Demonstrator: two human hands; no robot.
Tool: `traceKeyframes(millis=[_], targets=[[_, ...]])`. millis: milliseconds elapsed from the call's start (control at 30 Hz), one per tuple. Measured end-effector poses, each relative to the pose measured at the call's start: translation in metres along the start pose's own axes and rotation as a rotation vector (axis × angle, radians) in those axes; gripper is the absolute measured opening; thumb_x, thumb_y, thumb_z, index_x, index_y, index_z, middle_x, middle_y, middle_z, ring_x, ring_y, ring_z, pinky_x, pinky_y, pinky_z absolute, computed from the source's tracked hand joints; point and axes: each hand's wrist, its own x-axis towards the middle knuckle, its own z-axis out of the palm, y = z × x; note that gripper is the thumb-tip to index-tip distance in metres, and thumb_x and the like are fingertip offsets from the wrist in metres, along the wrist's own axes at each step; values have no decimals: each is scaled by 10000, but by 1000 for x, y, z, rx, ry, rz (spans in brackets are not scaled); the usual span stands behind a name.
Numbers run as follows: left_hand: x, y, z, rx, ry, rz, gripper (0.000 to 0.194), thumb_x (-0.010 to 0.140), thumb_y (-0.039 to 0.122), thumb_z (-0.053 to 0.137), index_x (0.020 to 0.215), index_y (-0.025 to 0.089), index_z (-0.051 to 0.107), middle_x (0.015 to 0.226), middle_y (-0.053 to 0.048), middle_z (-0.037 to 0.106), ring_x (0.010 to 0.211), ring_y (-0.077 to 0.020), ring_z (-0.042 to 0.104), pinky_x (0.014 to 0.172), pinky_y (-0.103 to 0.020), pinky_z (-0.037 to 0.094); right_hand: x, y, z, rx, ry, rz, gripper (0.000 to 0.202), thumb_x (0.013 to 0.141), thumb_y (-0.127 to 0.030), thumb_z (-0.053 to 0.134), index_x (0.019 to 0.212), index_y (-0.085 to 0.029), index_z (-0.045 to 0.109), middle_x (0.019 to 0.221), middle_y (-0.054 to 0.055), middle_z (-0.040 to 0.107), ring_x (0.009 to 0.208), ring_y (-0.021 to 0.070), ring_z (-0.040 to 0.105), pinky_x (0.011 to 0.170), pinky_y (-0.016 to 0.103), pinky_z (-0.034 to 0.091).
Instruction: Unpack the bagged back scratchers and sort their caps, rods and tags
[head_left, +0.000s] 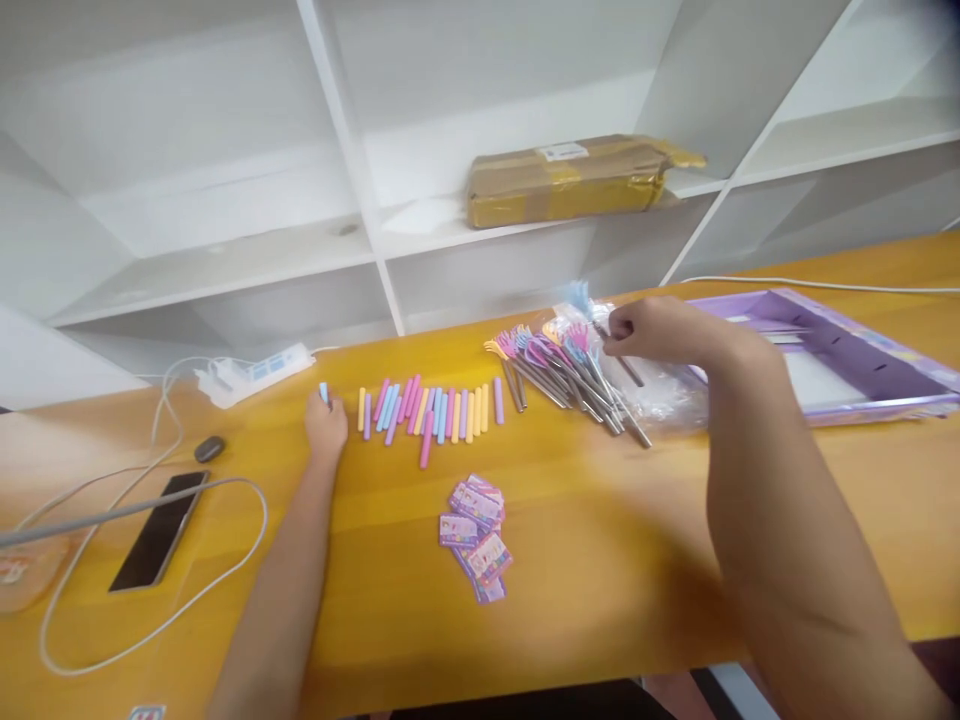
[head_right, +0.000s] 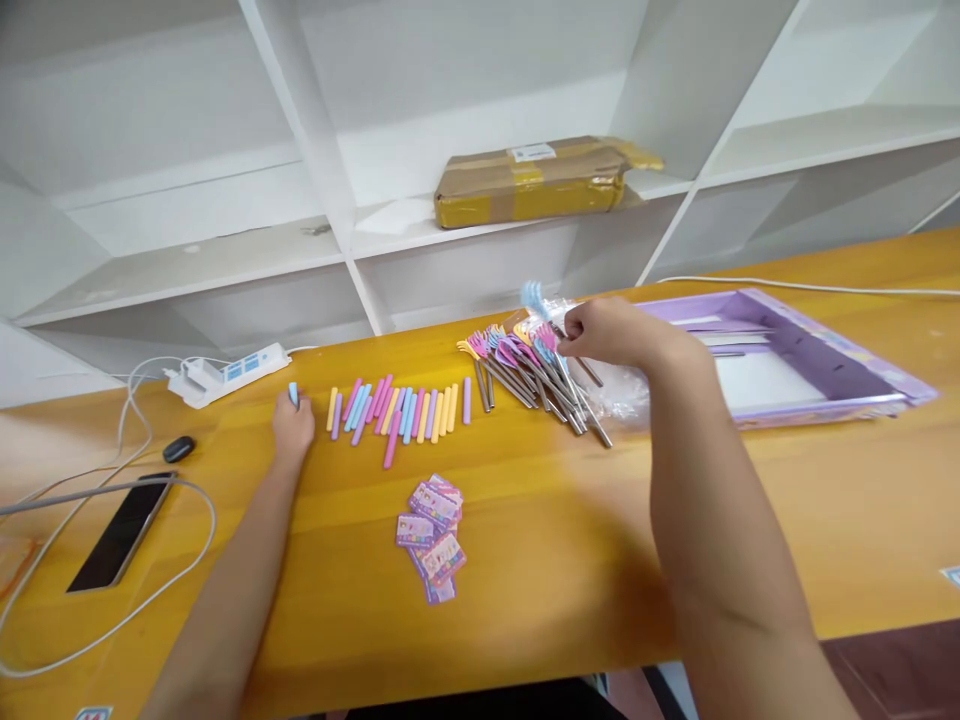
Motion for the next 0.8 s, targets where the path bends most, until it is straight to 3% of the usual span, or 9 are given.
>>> traceKeyframes(millis=[133, 233, 467, 533, 633, 800], targets=[[-6, -13, 3, -50, 5, 31, 209, 980, 256, 485, 1140, 174, 591, 1171, -156, 727, 1150, -299, 710, 1075, -452, 537, 32, 11, 29, -1, -104, 61, 369, 803, -164, 725, 500, -167, 515, 419, -121, 364, 441, 12, 242, 533, 297, 122], [-6, -15, 6, -78, -9, 86, 255, 970, 248, 484, 1170, 145, 604, 1166, -171, 724, 1117, -289, 716, 1067, -440, 544, 41, 15, 38, -1, -149, 91, 324, 789, -148, 732, 511, -136, 566, 424, -109, 419, 438, 2, 235, 553, 295, 139], [-1, -8, 18, -130, -105, 234, 218, 935, 241, 533, 1110, 185, 649, 1161, -136, 714, 1090, -278, 702, 1070, -439, 540, 20, 5, 17, -159, -244, 232, 127, 869, -115, 669, 747, -149, 667, 647, -29, 622, 555, 60, 383, 603, 286, 245], [0, -9, 20, -143, -116, 248, 211, 931, 226, 528, 1099, 201, 652, 1149, -121, 714, 1068, -271, 705, 1048, -435, 550, 16, -1, 12, -225, -309, 324, 87, 899, -177, 700, 815, -157, 691, 742, 16, 685, 609, 103, 467, 634, 292, 315], [1, -11, 21, -153, -122, 255, 213, 925, 210, 522, 1091, 212, 655, 1139, -108, 715, 1034, -261, 712, 1018, -426, 561, 14, -1, 9, -224, -461, 483, 274, 952, -377, 748, 843, -128, 723, 809, 89, 730, 673, 156, 571, 693, 328, 408], [3, -12, 22, -158, -128, 255, 213, 924, 219, 537, 1100, 210, 657, 1137, -108, 719, 1020, -270, 708, 1013, -441, 553, -5, 25, 16, -175, -553, 570, 463, 948, -545, 723, 823, -101, 756, 766, 144, 734, 647, 190, 624, 692, 363, 464]])
